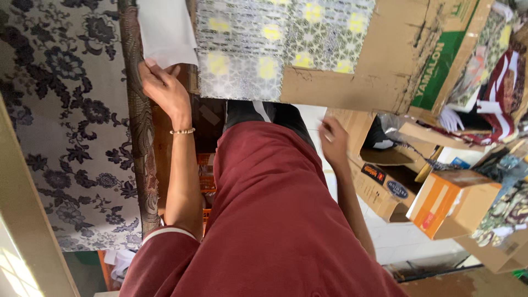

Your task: The person repeatedly places a thin white sheet between two patterned paper sheets on a cardboard work surface, then folds the patterned sheets over the white sheet to form a small packet. The person continues this process one at a time, stacking the finished packets on the table.

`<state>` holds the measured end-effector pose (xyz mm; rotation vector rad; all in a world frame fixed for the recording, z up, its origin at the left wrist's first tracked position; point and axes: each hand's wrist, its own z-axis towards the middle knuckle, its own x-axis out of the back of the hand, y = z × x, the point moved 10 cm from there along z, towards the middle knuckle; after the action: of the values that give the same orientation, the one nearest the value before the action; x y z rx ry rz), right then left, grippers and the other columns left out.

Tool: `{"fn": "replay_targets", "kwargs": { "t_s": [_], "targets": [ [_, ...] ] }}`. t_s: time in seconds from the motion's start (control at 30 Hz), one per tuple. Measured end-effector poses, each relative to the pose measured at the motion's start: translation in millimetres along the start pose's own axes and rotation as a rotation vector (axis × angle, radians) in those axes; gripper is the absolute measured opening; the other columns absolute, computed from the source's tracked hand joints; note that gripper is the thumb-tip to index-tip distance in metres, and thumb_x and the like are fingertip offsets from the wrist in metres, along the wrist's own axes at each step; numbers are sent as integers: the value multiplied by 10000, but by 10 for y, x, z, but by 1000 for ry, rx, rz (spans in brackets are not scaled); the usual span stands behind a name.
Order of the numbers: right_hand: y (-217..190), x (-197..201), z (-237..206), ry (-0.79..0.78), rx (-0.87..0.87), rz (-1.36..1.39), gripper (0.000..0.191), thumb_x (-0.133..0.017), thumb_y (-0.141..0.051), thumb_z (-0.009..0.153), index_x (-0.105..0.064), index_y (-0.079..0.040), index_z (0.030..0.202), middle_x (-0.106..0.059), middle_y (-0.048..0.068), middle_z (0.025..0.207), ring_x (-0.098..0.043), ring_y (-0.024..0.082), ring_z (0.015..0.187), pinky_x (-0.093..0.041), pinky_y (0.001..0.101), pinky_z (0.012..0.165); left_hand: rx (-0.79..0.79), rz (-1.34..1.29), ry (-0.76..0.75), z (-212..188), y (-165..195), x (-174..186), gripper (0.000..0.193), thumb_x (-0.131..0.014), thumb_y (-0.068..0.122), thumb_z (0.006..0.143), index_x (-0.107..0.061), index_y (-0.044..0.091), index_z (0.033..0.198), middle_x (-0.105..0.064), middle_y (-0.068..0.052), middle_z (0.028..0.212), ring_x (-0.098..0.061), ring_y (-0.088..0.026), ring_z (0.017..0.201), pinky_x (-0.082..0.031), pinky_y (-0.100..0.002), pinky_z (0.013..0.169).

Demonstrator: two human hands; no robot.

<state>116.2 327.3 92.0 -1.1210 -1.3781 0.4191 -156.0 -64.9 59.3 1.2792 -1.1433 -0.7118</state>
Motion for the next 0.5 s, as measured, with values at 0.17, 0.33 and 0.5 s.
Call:
{"fn": "replay_targets", "kwargs": {
  "t_s": [0.17, 0.33, 0.5],
  "targets": [
    [-591, -1774, 550, -678, -120, 249, 733, -288, -604, 1058, -595, -36, 1403, -713, 116, 1260, -658, 187, 1186, -509, 353, 1035, 28, -383, -117, -388, 303, -278, 304, -443, 285, 1134, -433, 7, 1011, -538, -41, 939, -629, -113, 783, -678, -308, 740],
    [-1378, -2208, 934, -600, -354, 1517, 611, -478, -579, 1110, -618, -43, 1367, -693, 100, 1085, -648, 209, 1069, -536, 393, 982, -2, -262, -137, -987, 369, -408, 306, -496, 275, 1162, -457, 20, 998, -494, -39, 890, -489, -87, 719, -480, -228, 632],
    [-845, -1709, 1084, -246, -447, 1142, 363, -739, -213, 993, -634, 36, 1236, -690, 107, 1076, -661, 212, 963, -537, 372, 803, 113, -485, -266, -1448, 363, -705, 204, -636, 171, 1119, -537, 2, 1177, -568, -91, 1138, -551, -132, 1032, -499, -305, 939]
  ]
}}
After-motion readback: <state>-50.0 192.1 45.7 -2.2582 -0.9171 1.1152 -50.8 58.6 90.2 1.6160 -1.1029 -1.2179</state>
